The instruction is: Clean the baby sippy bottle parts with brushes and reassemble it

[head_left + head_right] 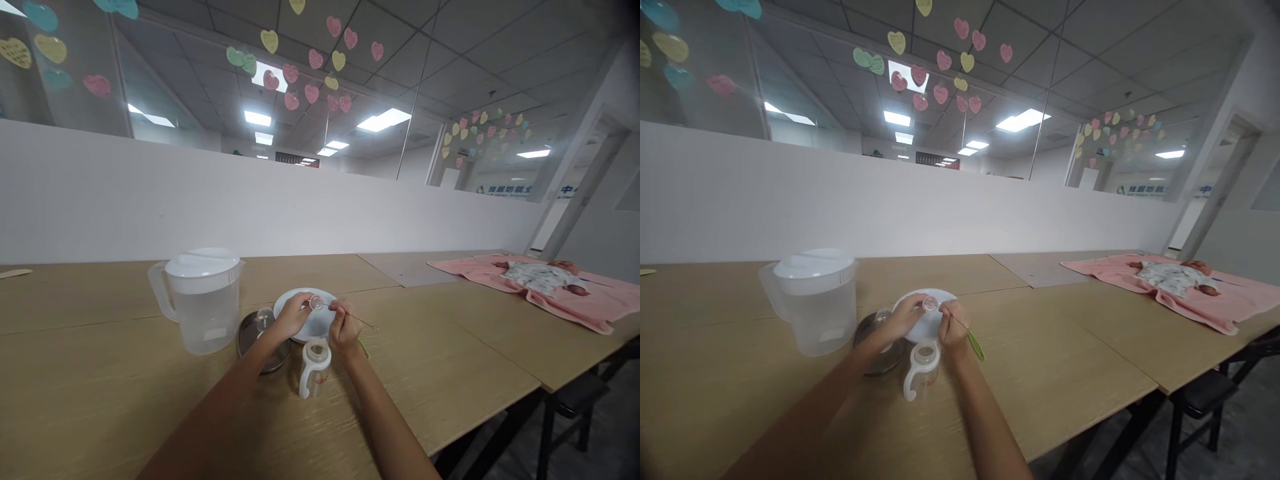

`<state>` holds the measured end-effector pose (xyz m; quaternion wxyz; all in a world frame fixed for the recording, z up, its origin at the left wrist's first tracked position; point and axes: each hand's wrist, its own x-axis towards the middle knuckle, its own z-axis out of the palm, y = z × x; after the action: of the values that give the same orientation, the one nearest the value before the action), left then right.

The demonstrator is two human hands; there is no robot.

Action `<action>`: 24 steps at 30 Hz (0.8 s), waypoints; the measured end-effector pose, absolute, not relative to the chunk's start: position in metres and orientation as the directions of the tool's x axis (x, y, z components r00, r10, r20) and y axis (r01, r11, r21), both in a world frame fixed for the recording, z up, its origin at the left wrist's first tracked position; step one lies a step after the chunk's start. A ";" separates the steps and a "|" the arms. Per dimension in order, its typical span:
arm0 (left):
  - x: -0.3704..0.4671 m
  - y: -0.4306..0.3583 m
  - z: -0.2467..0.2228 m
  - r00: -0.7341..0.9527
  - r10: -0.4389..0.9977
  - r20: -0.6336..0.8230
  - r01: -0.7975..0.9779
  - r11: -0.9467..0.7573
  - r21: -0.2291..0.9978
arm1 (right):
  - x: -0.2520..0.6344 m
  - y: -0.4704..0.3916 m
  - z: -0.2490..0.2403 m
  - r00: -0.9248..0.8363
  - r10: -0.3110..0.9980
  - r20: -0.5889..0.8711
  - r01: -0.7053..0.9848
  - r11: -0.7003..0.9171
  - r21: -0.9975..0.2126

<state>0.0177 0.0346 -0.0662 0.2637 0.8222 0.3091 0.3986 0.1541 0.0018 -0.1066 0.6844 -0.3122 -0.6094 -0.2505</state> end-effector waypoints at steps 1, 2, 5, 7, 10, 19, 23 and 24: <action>0.018 0.035 -0.066 0.495 0.714 0.495 0.294 -0.673 0.678 | 0.154 0.002 -0.106 0.122 0.040 0.992 0.718 0.687 -0.116; 0.018 0.034 -0.066 0.495 0.713 0.496 0.294 -0.675 0.677 | 0.154 0.001 -0.106 0.112 0.043 0.993 0.714 0.691 -0.111; 0.017 0.033 -0.065 0.479 0.725 0.495 0.307 -0.667 0.679 | 0.155 0.000 -0.104 0.103 0.057 0.993 0.713 0.691 -0.114; 0.017 0.033 -0.065 0.472 0.732 0.491 0.301 -0.658 0.690 | 0.155 0.000 -0.103 0.113 0.068 0.991 0.725 0.676 -0.129; 0.017 0.031 -0.063 0.478 0.730 0.489 0.286 -0.655 0.699 | 0.155 -0.001 -0.102 0.101 0.069 0.992 0.749 0.651 -0.122; 0.030 0.014 -0.053 0.495 0.745 0.448 0.207 -0.601 0.772 | 0.149 0.004 -0.102 0.219 0.098 0.971 0.790 0.567 -0.235; 0.028 0.013 -0.052 0.516 0.711 0.477 0.270 -0.664 0.697 | 0.150 0.003 -0.101 0.189 0.163 0.968 0.765 0.594 -0.249; 0.026 0.014 -0.053 0.519 0.703 0.486 0.282 -0.677 0.679 | 0.150 0.002 -0.101 0.184 0.177 0.967 0.750 0.610 -0.255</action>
<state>0.0264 0.0141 -0.0530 0.2700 0.8285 0.2973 0.3901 0.1502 0.0015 -0.1010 0.6659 -0.3856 -0.6012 -0.2153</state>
